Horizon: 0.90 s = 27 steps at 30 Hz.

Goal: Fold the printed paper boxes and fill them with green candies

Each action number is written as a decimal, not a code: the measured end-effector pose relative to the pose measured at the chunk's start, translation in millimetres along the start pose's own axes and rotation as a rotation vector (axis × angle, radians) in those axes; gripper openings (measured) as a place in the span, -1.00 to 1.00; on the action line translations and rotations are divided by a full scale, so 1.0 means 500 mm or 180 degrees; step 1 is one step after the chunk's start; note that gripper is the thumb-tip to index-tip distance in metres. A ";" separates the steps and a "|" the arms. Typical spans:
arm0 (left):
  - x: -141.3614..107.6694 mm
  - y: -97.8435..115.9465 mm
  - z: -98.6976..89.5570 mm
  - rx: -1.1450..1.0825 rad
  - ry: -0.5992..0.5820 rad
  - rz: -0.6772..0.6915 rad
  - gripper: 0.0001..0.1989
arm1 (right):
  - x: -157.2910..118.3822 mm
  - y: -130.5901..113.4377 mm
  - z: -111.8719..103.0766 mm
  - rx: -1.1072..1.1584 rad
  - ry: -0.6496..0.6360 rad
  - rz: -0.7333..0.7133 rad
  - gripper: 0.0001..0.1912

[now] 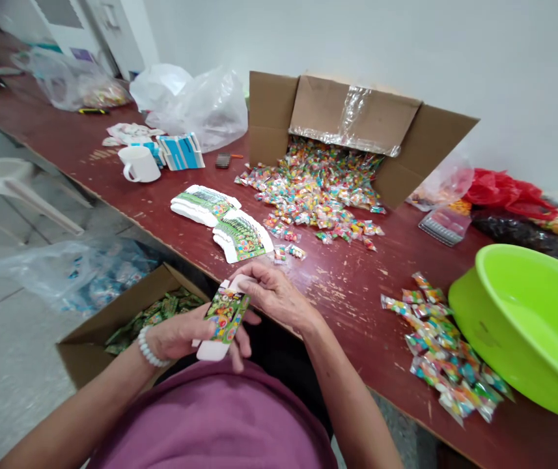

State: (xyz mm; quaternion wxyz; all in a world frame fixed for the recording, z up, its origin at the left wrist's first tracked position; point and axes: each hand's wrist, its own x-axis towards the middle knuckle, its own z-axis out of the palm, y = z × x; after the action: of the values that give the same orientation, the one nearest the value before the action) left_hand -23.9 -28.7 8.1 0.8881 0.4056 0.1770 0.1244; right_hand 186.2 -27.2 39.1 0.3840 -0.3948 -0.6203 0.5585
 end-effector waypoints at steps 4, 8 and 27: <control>0.004 -0.031 0.017 -0.0288 -0.0151 0.0049 -0.27 | -0.012 -0.006 0.011 0.0276 -0.0152 0.0057 -0.77; -0.001 -0.027 0.036 -0.0151 -0.0003 0.0236 -0.28 | -0.020 -0.004 0.016 0.0456 -0.0069 0.0049 -0.74; 0.003 -0.037 0.048 0.0096 0.0567 0.0493 -0.43 | -0.064 0.003 0.048 -0.2087 0.1321 -0.1273 -0.74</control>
State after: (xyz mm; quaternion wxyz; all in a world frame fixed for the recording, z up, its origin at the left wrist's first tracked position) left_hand -10.9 -56.1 8.3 0.8503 0.4188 0.2252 0.2255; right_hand 176.8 -66.0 34.3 0.4554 -0.4718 -0.7388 0.1554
